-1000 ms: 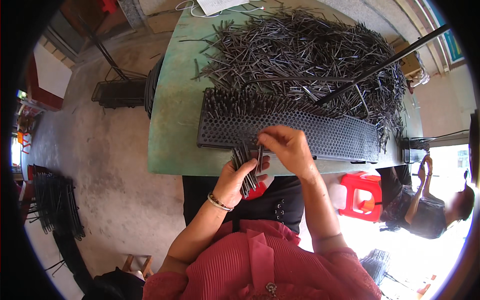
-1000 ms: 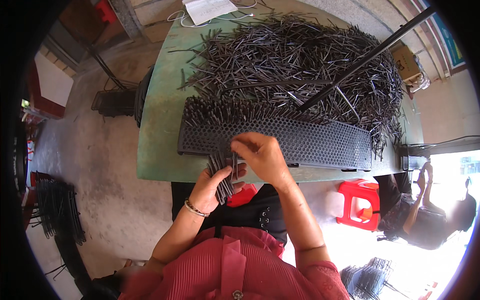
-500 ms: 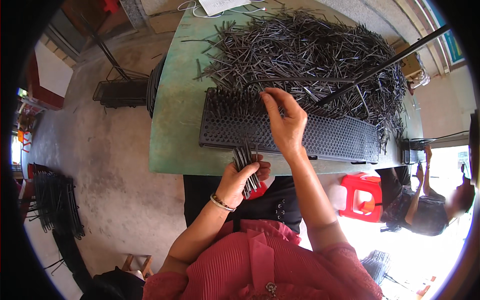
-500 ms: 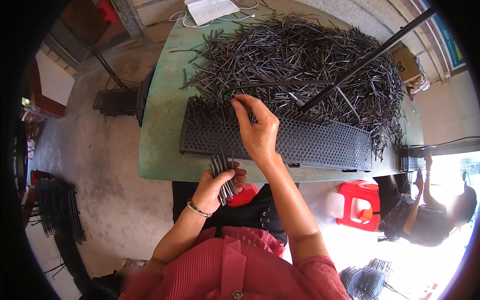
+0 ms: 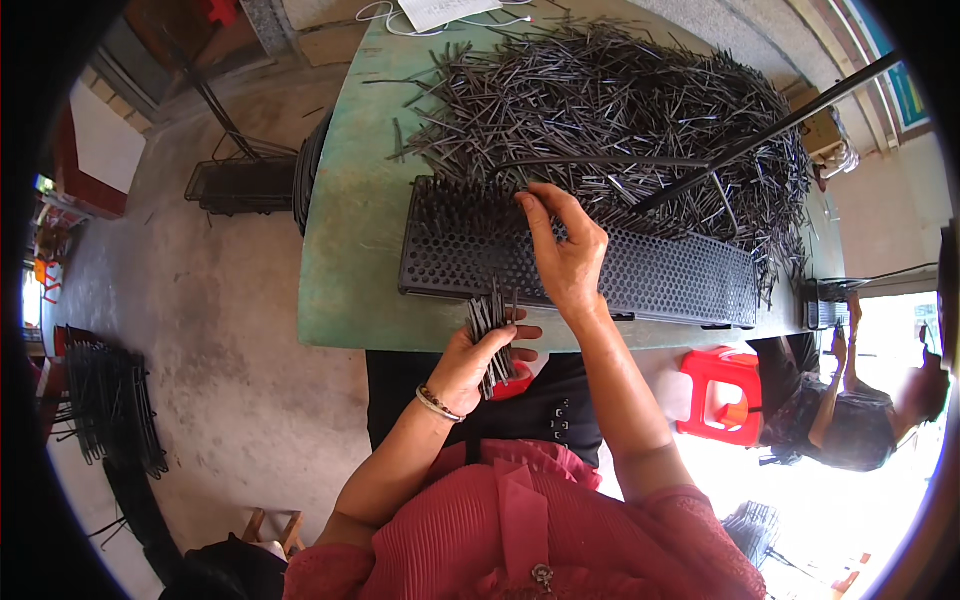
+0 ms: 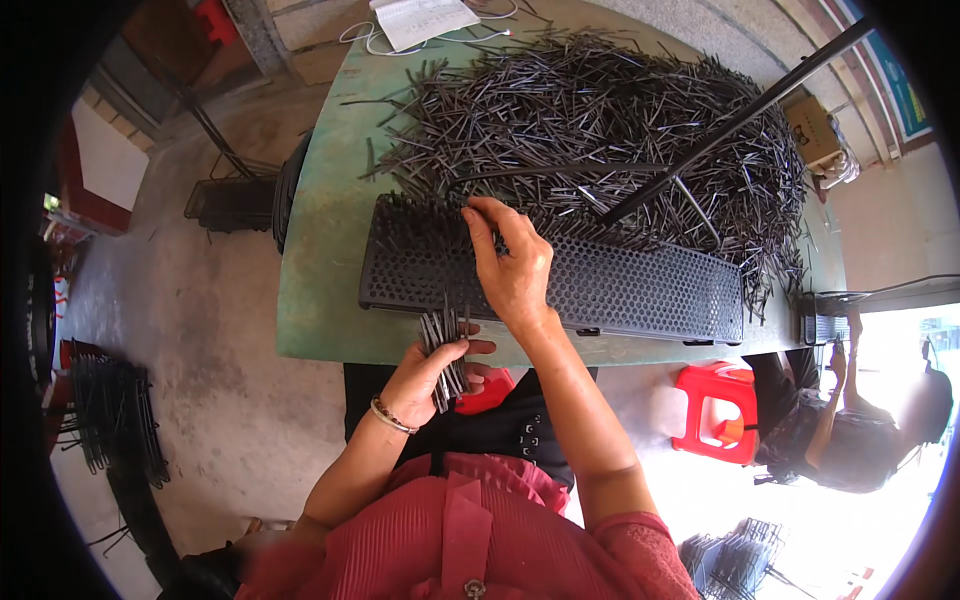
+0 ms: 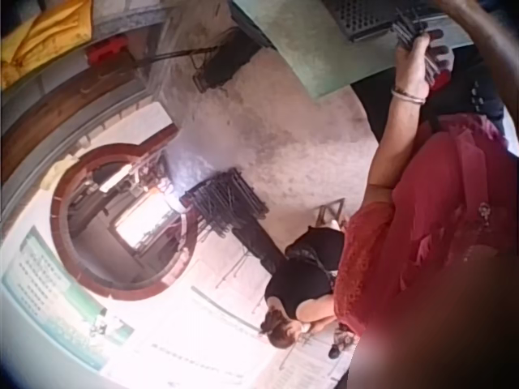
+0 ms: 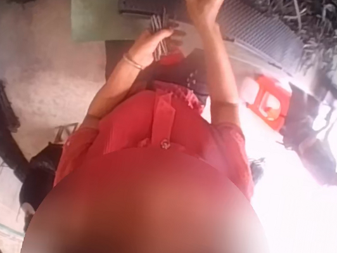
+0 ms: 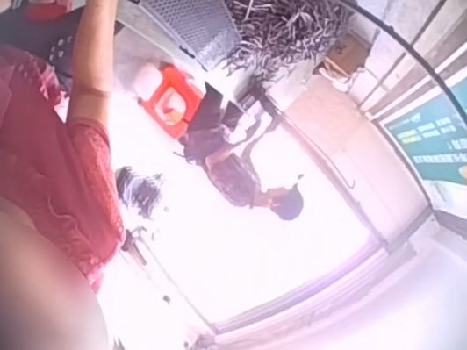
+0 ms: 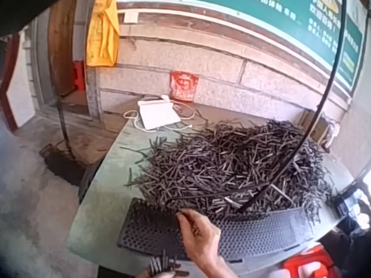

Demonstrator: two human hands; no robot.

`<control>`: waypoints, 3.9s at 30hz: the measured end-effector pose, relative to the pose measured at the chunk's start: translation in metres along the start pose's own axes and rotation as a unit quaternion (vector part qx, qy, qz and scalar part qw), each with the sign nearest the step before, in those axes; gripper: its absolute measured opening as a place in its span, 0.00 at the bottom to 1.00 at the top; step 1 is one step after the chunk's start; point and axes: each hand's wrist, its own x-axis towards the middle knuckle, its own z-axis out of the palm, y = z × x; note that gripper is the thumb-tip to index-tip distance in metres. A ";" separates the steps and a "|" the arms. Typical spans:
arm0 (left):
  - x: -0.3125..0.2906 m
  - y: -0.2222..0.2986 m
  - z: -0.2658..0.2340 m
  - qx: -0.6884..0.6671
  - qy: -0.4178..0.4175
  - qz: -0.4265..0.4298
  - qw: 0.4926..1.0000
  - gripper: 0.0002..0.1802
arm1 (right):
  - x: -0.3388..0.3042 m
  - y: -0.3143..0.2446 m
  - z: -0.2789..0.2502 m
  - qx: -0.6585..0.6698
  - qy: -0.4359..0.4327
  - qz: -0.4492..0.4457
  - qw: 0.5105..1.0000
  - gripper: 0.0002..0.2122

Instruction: The recorder is inserting thin black pins into a perforated rectangular grid base.

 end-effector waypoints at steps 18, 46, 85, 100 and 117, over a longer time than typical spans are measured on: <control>0.002 -0.006 -0.009 0.023 -0.036 0.046 0.998 0.19 | -0.003 0.002 -0.001 -0.048 -0.009 -0.025 0.998 0.08; 0.001 0.005 0.001 0.059 -0.062 0.063 0.994 0.20 | -0.024 -0.013 -0.049 0.088 -0.297 0.271 0.911 0.09; 0.003 0.002 -0.005 0.001 -0.025 -0.004 1.000 0.15 | 0.001 0.010 -0.016 -0.069 -0.111 -0.106 0.986 0.10; 0.004 0.001 -0.005 0.037 -0.036 0.007 0.999 0.15 | 0.006 0.002 -0.015 -0.151 -0.174 -0.225 0.947 0.11; 0.003 0.008 0.017 0.063 -0.057 0.039 0.996 0.17 | -0.030 -0.018 -0.061 0.133 -0.286 0.321 0.893 0.12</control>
